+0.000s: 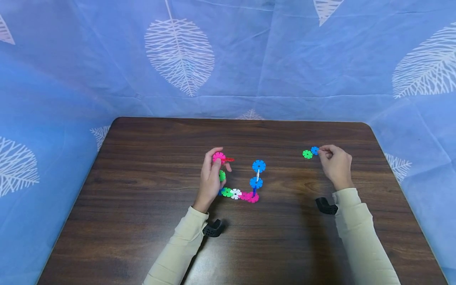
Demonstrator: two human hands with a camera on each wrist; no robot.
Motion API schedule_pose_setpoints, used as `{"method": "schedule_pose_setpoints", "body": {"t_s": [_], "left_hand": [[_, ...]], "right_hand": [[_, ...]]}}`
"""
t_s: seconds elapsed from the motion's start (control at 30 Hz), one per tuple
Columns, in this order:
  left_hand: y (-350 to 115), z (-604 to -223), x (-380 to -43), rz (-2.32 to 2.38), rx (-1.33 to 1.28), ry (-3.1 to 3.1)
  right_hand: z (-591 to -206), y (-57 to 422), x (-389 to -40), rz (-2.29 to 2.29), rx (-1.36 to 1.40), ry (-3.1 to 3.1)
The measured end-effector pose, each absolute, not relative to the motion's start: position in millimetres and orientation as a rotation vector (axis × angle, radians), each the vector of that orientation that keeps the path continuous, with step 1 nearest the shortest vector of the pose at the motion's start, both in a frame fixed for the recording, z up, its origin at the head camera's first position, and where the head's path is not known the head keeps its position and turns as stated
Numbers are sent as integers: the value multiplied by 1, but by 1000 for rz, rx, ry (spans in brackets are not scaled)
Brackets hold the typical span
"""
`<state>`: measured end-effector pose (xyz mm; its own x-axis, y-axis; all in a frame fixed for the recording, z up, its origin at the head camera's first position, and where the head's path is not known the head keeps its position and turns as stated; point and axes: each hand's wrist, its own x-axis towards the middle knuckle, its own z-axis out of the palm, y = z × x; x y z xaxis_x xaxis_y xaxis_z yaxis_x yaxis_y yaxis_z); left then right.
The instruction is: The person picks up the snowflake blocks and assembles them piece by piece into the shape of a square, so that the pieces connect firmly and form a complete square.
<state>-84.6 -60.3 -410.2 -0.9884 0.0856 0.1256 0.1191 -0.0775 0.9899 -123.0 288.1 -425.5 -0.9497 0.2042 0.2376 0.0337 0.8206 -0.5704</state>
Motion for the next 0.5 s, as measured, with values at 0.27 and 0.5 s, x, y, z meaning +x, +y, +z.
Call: {"method": "schedule_pose_setpoints", "body": {"t_s": [0.27,0.5], "left_hand": [[-59,-413,-84,-2264,-237,-2115],[-58,-415,-85,-2322,-202,-2050]], "right_hand": [[-458,302,-129,891,-346,-2858],[-472,292,-142,843,-586,-2843]]}}
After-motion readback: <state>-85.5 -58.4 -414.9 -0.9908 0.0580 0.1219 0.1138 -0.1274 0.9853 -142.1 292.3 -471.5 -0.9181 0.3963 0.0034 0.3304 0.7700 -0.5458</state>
